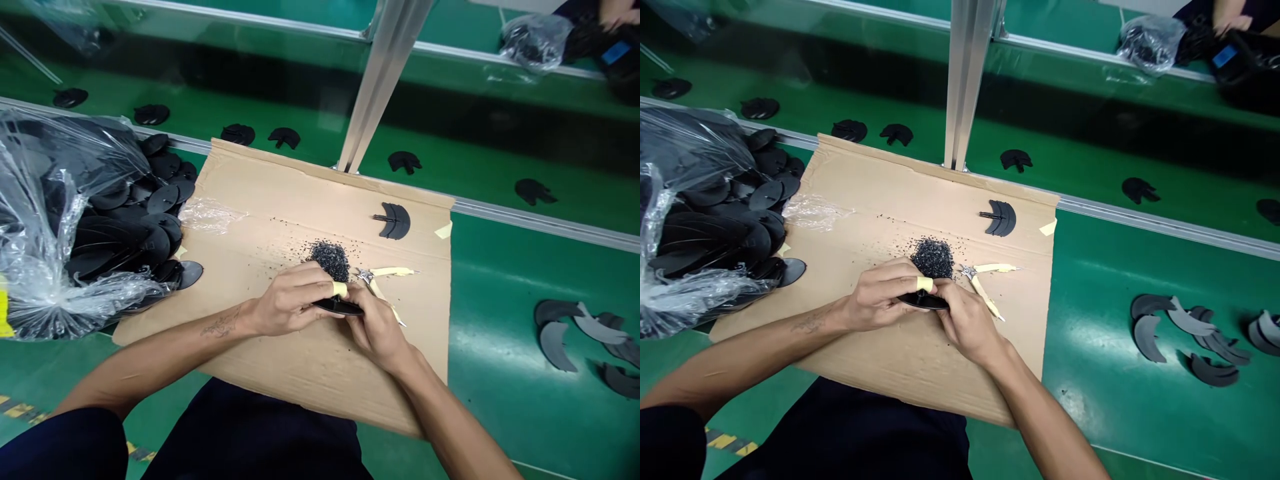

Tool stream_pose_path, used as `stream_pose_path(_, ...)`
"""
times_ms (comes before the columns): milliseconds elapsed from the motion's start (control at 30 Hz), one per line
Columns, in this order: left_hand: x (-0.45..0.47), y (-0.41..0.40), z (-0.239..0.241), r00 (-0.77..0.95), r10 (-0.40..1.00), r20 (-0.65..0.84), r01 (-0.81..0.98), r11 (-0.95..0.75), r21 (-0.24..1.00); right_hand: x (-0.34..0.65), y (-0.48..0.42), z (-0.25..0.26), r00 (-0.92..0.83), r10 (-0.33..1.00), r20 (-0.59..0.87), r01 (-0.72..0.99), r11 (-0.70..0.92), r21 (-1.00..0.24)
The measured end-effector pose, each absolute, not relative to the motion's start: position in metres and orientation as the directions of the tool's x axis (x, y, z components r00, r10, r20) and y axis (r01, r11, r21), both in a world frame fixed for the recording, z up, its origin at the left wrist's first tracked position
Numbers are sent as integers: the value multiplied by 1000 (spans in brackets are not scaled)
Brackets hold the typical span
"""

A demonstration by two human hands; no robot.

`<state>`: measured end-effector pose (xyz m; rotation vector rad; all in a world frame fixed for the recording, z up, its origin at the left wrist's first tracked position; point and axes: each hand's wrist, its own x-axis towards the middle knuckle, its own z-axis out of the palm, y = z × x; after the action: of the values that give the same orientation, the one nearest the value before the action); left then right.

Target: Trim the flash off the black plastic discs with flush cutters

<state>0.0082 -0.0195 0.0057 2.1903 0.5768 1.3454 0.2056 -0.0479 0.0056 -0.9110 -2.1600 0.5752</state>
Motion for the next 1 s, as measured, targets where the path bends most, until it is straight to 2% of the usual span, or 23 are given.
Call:
stream_pose_path(233,5,-15,8,478,626,616,78,-729,680,206,-49,3,-497,739,455,491,671,-555)
stream_pose_path(533,1,-9,6,519,565,641,130,-794,594,208,-50,2,-479,745,464,519,667,-535)
stream_pose_path(633,3,-13,5,480,656,583,151,-716,681,205,-51,5,-414,801,432,482,595,-643)
stream_pose_path(733,6,-18,4,420,819,391,163,-491,855,202,-53,10,-295,904,310,460,419,-783)
stream_pose_path(833,8,-21,2,412,885,217,126,-291,949,199,-55,13,-225,950,215,441,296,-847)
stream_pose_path(900,9,-22,1,421,887,190,102,-254,962,199,-55,14,-220,960,174,415,253,-874)
stream_pose_path(1000,10,-24,1,433,859,272,95,-344,934,200,-56,13,-229,964,132,371,212,-904)
